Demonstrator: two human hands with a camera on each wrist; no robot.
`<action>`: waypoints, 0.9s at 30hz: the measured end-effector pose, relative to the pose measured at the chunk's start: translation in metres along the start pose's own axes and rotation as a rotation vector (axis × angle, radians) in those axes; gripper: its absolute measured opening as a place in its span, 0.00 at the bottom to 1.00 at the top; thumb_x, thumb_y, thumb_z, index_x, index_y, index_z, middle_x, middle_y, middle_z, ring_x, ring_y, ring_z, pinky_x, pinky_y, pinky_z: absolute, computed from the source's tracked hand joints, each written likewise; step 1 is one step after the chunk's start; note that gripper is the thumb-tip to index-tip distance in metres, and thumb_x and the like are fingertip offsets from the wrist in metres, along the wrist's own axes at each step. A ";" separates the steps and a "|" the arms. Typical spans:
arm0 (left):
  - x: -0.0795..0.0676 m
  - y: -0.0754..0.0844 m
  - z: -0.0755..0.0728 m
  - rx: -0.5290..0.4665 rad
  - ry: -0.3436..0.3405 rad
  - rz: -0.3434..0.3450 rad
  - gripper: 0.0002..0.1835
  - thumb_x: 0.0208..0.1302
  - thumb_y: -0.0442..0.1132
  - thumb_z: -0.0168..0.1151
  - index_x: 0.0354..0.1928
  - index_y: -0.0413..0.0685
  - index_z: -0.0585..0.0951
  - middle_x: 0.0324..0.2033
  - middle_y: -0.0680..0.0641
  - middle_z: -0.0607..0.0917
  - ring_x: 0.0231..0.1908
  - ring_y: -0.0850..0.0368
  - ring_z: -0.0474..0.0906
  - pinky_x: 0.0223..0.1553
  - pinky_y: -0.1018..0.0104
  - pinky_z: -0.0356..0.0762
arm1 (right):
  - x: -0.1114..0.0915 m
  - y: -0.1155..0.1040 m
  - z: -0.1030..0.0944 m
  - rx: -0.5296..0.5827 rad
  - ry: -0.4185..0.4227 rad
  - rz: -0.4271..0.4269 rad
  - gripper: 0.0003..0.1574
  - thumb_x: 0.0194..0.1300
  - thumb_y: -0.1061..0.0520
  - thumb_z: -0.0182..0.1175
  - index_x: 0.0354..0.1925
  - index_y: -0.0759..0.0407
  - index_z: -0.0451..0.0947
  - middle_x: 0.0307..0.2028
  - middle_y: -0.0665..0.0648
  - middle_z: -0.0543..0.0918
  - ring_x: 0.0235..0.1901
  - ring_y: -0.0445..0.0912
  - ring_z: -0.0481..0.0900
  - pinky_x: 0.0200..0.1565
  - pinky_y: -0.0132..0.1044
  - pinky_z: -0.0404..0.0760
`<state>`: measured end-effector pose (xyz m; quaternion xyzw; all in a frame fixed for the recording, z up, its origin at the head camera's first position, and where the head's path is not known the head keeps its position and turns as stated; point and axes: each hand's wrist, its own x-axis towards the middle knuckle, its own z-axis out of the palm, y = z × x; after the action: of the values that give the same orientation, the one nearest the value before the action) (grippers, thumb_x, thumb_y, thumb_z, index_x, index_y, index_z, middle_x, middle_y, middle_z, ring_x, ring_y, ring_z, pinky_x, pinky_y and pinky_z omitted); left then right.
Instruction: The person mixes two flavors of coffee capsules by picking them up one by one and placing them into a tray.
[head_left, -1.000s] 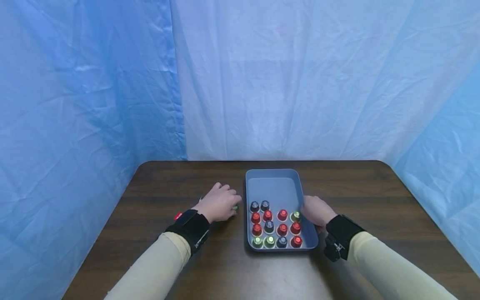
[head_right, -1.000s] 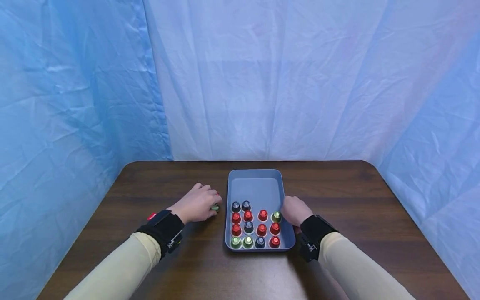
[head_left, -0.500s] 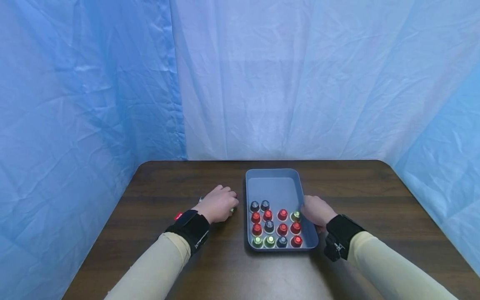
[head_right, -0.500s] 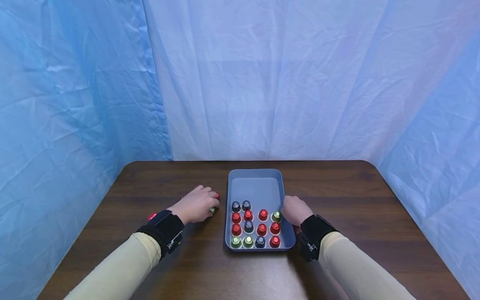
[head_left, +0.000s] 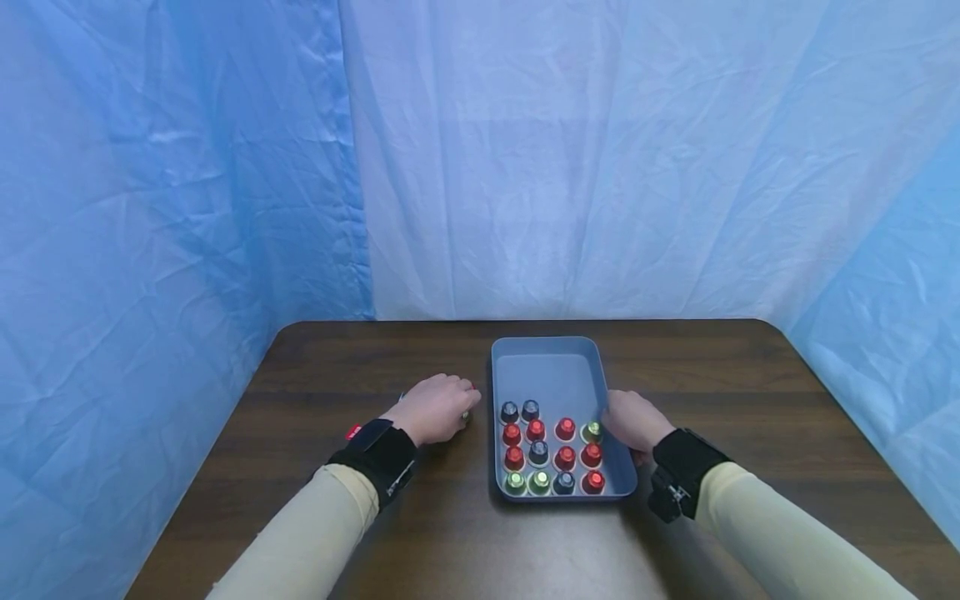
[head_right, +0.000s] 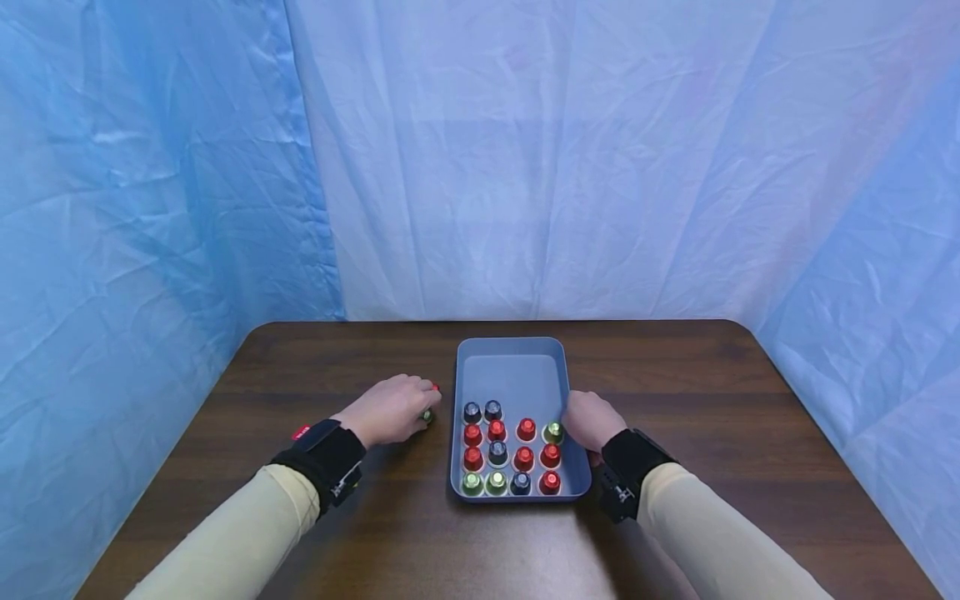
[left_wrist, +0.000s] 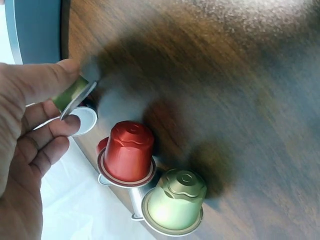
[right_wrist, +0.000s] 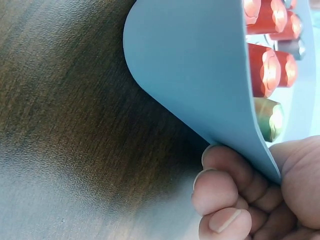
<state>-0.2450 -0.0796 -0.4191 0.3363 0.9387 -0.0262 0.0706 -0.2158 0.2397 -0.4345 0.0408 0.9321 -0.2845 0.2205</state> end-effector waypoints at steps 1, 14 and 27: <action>0.000 0.000 0.000 -0.015 0.003 -0.004 0.25 0.61 0.44 0.75 0.60 0.52 0.83 0.51 0.50 0.86 0.52 0.54 0.81 0.60 0.57 0.78 | 0.000 0.000 0.000 -0.001 0.000 -0.002 0.26 0.76 0.61 0.50 0.68 0.70 0.65 0.46 0.68 0.80 0.29 0.54 0.82 0.19 0.42 0.79; 0.004 -0.001 -0.008 -0.070 0.111 -0.016 0.19 0.62 0.45 0.74 0.53 0.52 0.82 0.41 0.53 0.85 0.43 0.57 0.79 0.54 0.61 0.81 | -0.001 -0.001 -0.001 -0.005 -0.001 -0.011 0.26 0.76 0.61 0.49 0.68 0.70 0.65 0.45 0.69 0.80 0.27 0.53 0.82 0.19 0.42 0.80; 0.005 0.000 -0.017 -0.098 0.168 -0.010 0.17 0.65 0.43 0.72 0.54 0.51 0.83 0.43 0.52 0.85 0.45 0.58 0.79 0.54 0.59 0.80 | -0.005 -0.002 -0.002 -0.008 0.002 -0.027 0.26 0.76 0.62 0.48 0.68 0.71 0.64 0.45 0.69 0.80 0.27 0.53 0.82 0.19 0.41 0.79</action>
<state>-0.2508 -0.0745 -0.4030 0.3289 0.9431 0.0478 0.0079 -0.2129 0.2396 -0.4299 0.0274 0.9340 -0.2835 0.2157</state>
